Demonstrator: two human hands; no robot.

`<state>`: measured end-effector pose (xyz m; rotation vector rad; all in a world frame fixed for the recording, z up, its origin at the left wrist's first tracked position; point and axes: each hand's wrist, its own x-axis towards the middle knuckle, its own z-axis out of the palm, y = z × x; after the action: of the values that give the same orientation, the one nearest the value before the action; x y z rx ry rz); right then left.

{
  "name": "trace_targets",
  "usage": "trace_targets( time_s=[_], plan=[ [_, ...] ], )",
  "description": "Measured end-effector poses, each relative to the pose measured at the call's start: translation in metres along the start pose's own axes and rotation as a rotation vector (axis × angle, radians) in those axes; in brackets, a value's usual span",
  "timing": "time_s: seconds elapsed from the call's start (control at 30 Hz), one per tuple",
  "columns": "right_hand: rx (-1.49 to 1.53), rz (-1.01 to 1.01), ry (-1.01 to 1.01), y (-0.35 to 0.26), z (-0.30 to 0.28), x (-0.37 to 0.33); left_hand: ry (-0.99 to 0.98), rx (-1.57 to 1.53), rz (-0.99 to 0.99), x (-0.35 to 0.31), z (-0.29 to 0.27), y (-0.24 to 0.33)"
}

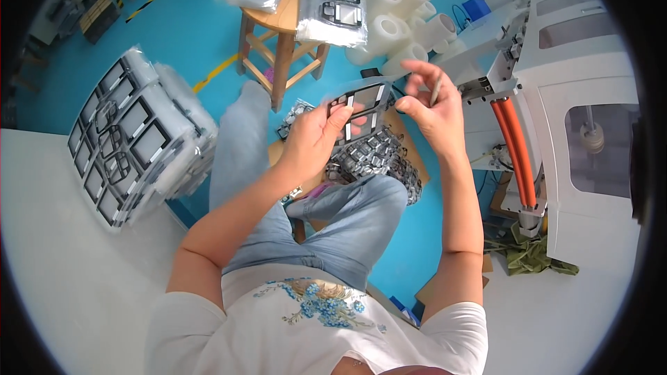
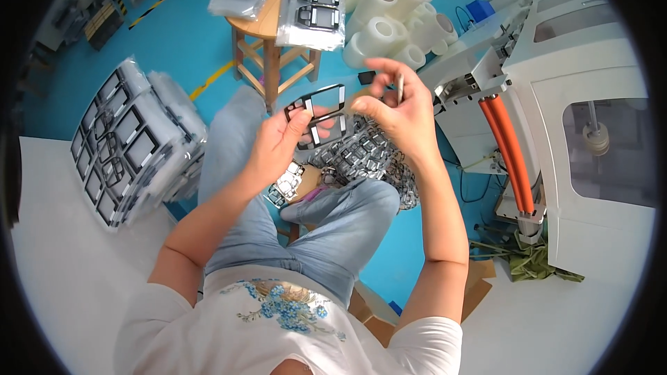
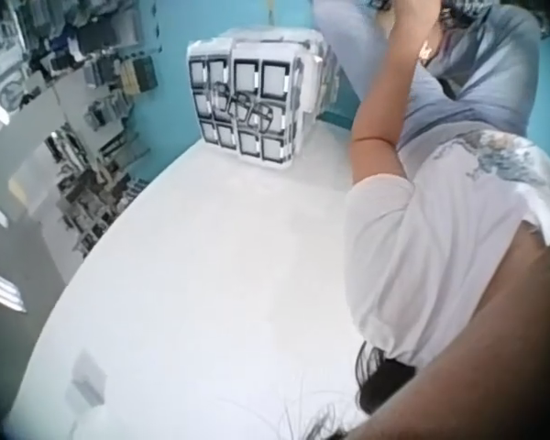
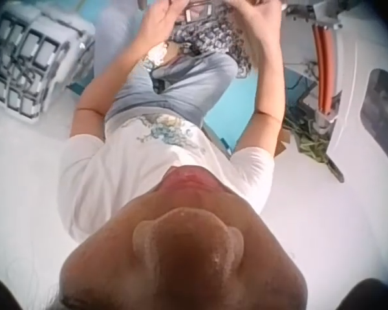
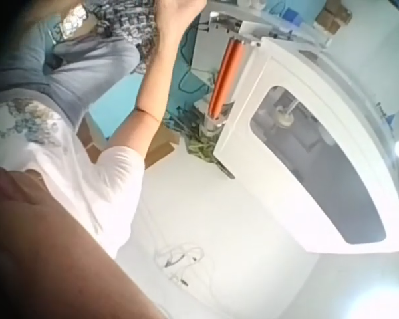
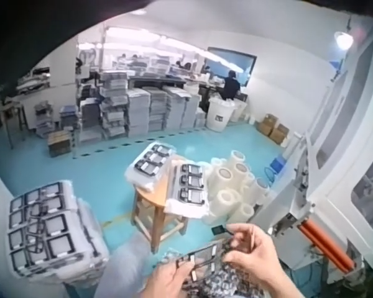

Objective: Sorting and inspecting electronic components by removing them from plastic packaging frames.

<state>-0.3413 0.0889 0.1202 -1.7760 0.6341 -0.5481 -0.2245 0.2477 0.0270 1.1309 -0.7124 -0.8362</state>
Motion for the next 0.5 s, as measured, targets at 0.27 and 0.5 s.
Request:
trace_targets(
  time_s=[0.27,0.5],
  plan=[
    [-0.022,-0.213,-0.024,-0.063,0.001,0.012,0.075,0.230,0.320,0.011,-0.008,-0.001],
    [0.275,-0.836,0.335,-0.187,-0.043,0.047,-0.182,-0.092,0.271,-0.003,0.043,0.093]
  ],
)
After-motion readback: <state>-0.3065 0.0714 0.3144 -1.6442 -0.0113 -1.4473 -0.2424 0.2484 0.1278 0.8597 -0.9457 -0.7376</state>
